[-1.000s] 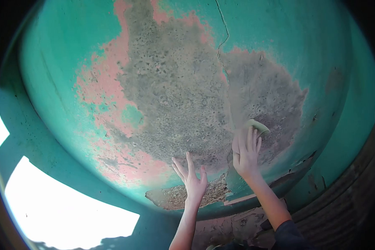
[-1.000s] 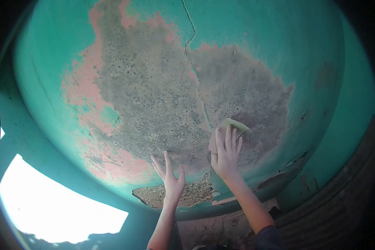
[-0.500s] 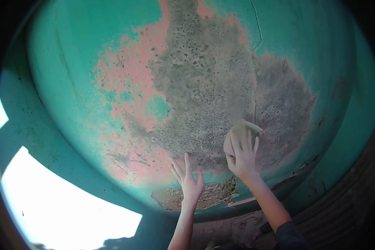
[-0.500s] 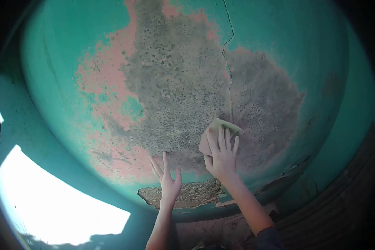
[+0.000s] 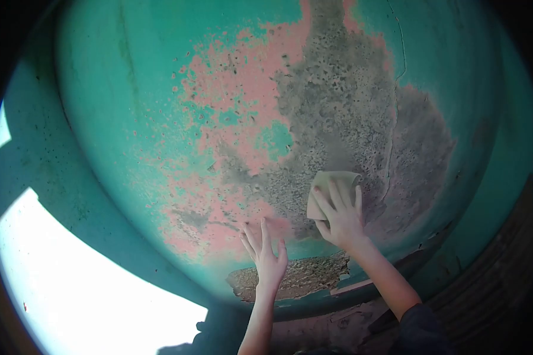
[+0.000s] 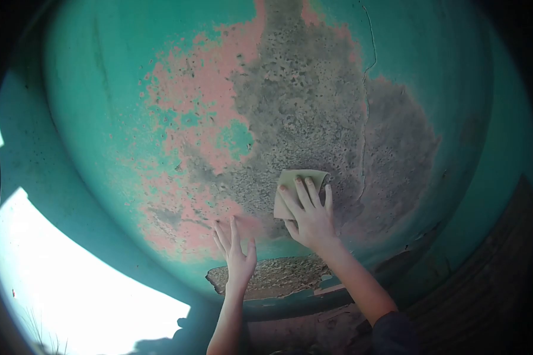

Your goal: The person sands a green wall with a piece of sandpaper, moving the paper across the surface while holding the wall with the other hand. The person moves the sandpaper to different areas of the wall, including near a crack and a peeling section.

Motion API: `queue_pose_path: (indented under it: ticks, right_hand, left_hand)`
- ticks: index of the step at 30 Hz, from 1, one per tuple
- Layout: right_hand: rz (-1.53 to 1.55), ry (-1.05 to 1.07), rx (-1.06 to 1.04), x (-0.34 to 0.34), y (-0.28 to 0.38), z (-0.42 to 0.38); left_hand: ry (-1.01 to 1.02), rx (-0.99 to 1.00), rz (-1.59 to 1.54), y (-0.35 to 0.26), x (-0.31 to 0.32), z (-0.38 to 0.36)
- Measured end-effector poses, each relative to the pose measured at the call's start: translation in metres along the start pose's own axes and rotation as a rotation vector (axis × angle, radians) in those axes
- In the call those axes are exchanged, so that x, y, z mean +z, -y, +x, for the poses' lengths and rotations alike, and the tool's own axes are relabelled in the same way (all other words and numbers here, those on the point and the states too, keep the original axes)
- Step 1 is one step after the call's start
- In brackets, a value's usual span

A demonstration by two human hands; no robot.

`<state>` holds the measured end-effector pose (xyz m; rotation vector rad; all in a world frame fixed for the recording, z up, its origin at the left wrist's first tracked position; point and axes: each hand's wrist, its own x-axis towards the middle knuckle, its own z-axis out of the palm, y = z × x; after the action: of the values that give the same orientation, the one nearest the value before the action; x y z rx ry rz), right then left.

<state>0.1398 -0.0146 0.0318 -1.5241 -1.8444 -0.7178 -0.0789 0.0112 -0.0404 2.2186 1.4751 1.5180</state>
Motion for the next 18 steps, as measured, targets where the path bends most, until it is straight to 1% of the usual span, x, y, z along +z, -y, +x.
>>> queue_pose_path:
  ticks: [1, 2, 3, 5, 6, 7, 9, 10, 11, 13, 14, 16, 17, 18]
  right_hand:
    - [-0.060, -0.091, 0.133, -0.003, 0.000, 0.007]
    - [0.038, -0.302, 0.236, 0.008, 0.007, 0.013]
    - [0.036, -0.304, 0.232, 0.007, 0.015, 0.011]
    - [0.053, 0.070, -0.145, 0.005, 0.030, 0.001]
    - [0.088, 0.114, -0.179, 0.006, 0.033, 0.001]
    - [0.083, 0.113, -0.179, 0.004, 0.031, 0.005]
    - [-0.050, -0.109, 0.112, -0.005, 0.024, 0.022]
    - [0.049, -0.274, 0.208, 0.003, 0.028, 0.028]
    - [0.048, -0.276, 0.204, 0.003, 0.032, 0.027]
    - [-0.013, 0.027, -0.220, 0.002, 0.040, 0.018]
    - [-0.019, 0.025, -0.218, -0.001, 0.038, 0.022]
    - [-0.078, -0.028, -0.080, -0.011, 0.033, 0.034]
    - [-0.084, -0.028, -0.080, -0.014, 0.037, 0.038]
    - [-0.021, -0.103, -0.025, -0.015, 0.044, 0.042]
  left_hand:
    - [-0.005, -0.007, -0.003, 0.003, -0.003, -0.001]
    - [-0.007, -0.010, -0.006, 0.006, -0.005, -0.002]
    - [0.009, -0.013, 0.005, 0.008, -0.007, -0.002]
    - [0.028, -0.011, 0.015, 0.012, -0.011, -0.002]
    - [0.026, -0.016, 0.018, 0.014, -0.011, -0.004]
    - [0.021, -0.019, 0.021, 0.016, -0.011, -0.004]
    - [0.023, -0.032, 0.014, 0.019, -0.013, -0.005]
    - [0.029, -0.045, 0.012, 0.019, -0.014, -0.006]
    - [0.025, -0.046, 0.010, 0.021, -0.013, -0.007]
    - [0.004, -0.033, 0.025, 0.024, -0.012, -0.007]
    - [0.003, -0.029, 0.020, 0.024, -0.011, -0.007]
    - [-0.017, -0.050, -0.012, 0.024, -0.012, -0.007]
    - [-0.017, -0.047, -0.018, 0.024, -0.011, -0.007]
    - [-0.024, -0.051, -0.034, 0.023, -0.010, -0.007]
